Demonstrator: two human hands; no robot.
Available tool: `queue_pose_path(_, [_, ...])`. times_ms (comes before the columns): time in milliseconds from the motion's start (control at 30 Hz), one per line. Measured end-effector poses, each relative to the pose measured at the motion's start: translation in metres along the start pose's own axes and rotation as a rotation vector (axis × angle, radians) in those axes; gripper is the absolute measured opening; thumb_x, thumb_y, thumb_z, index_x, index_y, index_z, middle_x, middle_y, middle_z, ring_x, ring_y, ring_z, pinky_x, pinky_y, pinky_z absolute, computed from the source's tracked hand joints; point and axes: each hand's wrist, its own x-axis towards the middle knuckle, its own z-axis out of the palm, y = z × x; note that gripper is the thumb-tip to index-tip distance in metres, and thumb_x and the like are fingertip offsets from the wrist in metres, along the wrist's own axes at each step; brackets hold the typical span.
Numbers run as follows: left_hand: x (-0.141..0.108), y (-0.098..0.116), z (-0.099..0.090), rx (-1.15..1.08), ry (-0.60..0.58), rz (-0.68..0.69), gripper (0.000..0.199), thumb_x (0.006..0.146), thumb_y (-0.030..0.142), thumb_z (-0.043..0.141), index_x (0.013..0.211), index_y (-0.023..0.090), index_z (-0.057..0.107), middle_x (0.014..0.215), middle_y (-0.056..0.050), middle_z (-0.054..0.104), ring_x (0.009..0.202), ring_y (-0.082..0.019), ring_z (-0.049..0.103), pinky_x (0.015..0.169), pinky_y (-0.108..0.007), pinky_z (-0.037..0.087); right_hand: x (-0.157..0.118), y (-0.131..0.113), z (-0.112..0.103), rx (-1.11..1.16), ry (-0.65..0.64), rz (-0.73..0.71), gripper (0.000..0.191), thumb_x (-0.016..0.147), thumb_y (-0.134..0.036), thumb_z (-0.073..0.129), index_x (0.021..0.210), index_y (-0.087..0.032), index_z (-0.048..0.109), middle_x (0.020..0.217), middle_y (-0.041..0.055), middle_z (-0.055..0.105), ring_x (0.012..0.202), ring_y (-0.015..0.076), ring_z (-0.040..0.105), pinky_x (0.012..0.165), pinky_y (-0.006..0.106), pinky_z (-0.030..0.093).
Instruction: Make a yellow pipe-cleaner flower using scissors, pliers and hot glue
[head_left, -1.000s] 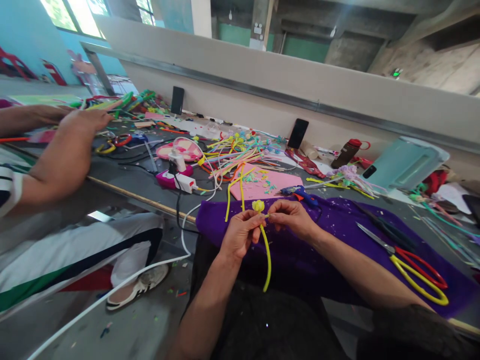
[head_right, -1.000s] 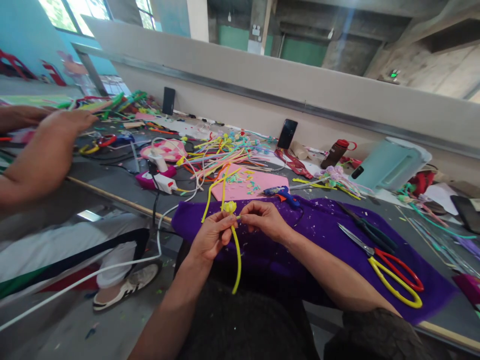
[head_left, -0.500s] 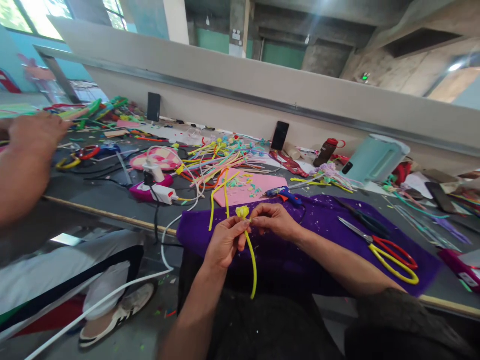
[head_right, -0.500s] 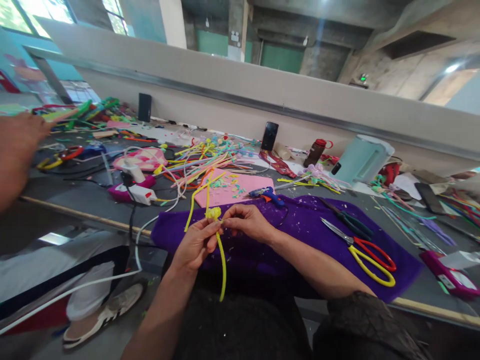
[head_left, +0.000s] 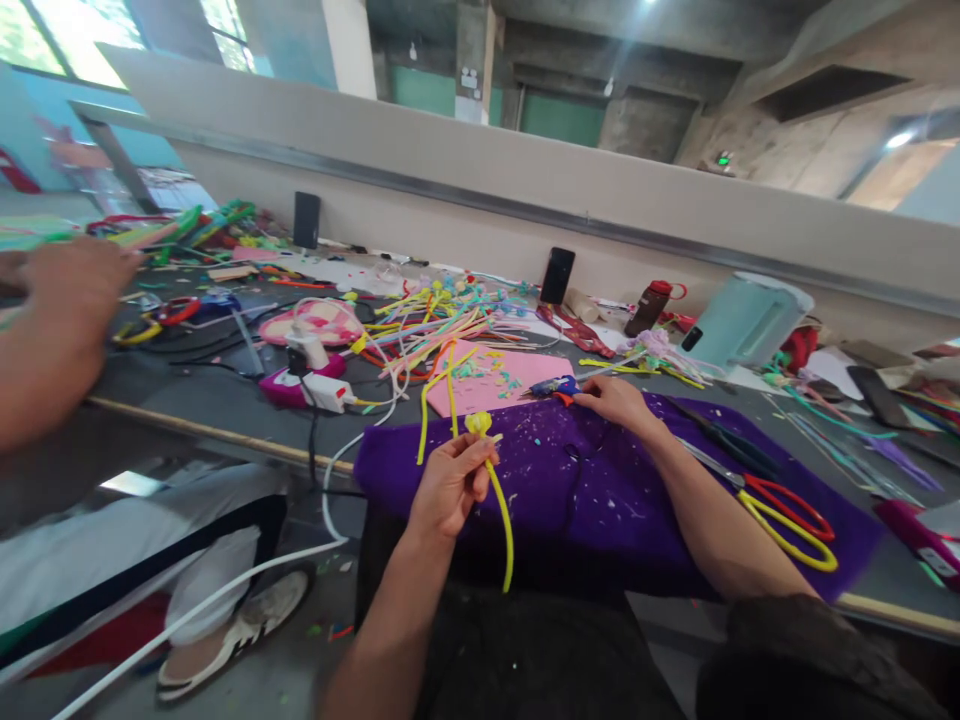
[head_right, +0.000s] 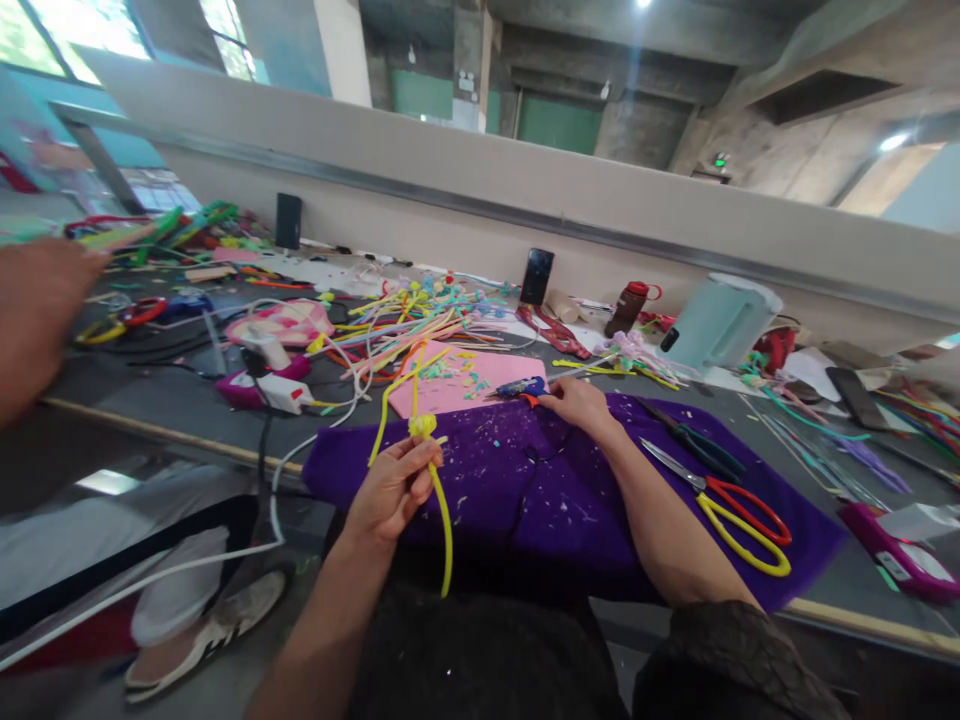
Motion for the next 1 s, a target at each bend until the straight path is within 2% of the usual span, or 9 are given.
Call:
queue_pose_path(200, [0.001,-0.004,-0.004,-0.047,-0.05,0.042,0.02,0.065,0.024,0.07,0.064,0.011,0.055,0.058,0.002,0.06,0.03,-0.001,0.04,0.028,-0.014,0.027,0.007,0.001,0.016,-0.09,-0.071,0.012,0.037,0.071,-0.05,0.057,0.091,-0.02,0.067,0.087,0.0069,0.068,0.078,0.0222,0.059,0.058,0.025,0.035])
queue_pose_path(333, [0.003,-0.006,-0.005,-0.056,-0.054,0.038,0.022,0.064,0.027,0.071,0.065,0.012,0.056,0.058,0.002,0.059,0.03,-0.001,0.04,0.028,-0.015,0.027,0.015,0.009,0.018,-0.037,-0.114,-0.011,0.036,0.069,-0.049,0.058,0.086,-0.019,0.068,0.078,0.0052,0.067,0.071,0.0205,0.058,0.056,0.026,0.034])
queue_pose_path(533, [0.006,-0.004,-0.005,-0.085,-0.03,0.004,0.025,0.062,0.029,0.072,0.065,0.012,0.054,0.058,0.002,0.059,0.03,0.0,0.039,0.029,-0.014,0.028,0.013,0.013,0.014,0.177,-0.165,-0.01,0.03,0.064,-0.046,0.062,0.068,-0.016,0.066,0.054,-0.0002,0.057,0.049,0.0134,0.048,0.046,0.024,0.029])
queue_pose_path(733, [0.007,-0.005,-0.005,-0.118,-0.031,0.021,0.025,0.063,0.029,0.071,0.067,0.012,0.054,0.06,0.002,0.059,0.031,-0.001,0.041,0.028,-0.015,0.03,-0.007,-0.008,0.001,0.514,-0.187,-0.032,0.031,0.071,-0.046,0.056,0.076,-0.015,0.058,0.061,0.0014,0.059,0.049,0.0115,0.05,0.047,0.023,0.038])
queue_pose_path(800, [0.007,-0.006,-0.005,-0.117,-0.032,0.031,0.024,0.064,0.029,0.071,0.067,0.012,0.054,0.06,0.003,0.059,0.031,-0.001,0.041,0.028,-0.015,0.03,-0.013,-0.018,-0.005,0.596,-0.146,-0.051,0.028,0.071,-0.043,0.057,0.082,-0.017,0.056,0.061,-0.0007,0.057,0.049,0.0106,0.049,0.049,0.023,0.039])
queue_pose_path(900, [0.007,-0.006,-0.004,-0.102,-0.025,0.031,0.026,0.064,0.031,0.071,0.068,0.012,0.054,0.06,0.003,0.059,0.031,-0.001,0.041,0.028,-0.015,0.029,-0.024,-0.034,-0.012,0.801,0.031,-0.118,0.027,0.072,-0.036,0.058,0.094,-0.021,0.054,0.062,-0.0043,0.051,0.05,0.0096,0.047,0.051,0.023,0.039])
queue_pose_path(967, [0.007,-0.006,-0.003,-0.091,-0.022,0.03,0.027,0.063,0.032,0.071,0.069,0.012,0.054,0.06,0.003,0.059,0.031,-0.001,0.042,0.028,-0.015,0.029,-0.034,-0.046,-0.015,0.94,0.11,-0.178,0.023,0.073,-0.033,0.059,0.093,-0.022,0.056,0.063,-0.0038,0.05,0.052,0.0102,0.047,0.053,0.024,0.04])
queue_pose_path(1000, [0.007,-0.006,-0.003,-0.087,-0.02,0.032,0.028,0.062,0.032,0.072,0.069,0.012,0.054,0.06,0.002,0.059,0.031,-0.001,0.042,0.028,-0.015,0.028,-0.04,-0.051,-0.016,0.983,0.102,-0.196,0.02,0.074,-0.033,0.058,0.091,-0.022,0.058,0.064,-0.0027,0.05,0.053,0.0108,0.047,0.054,0.025,0.04])
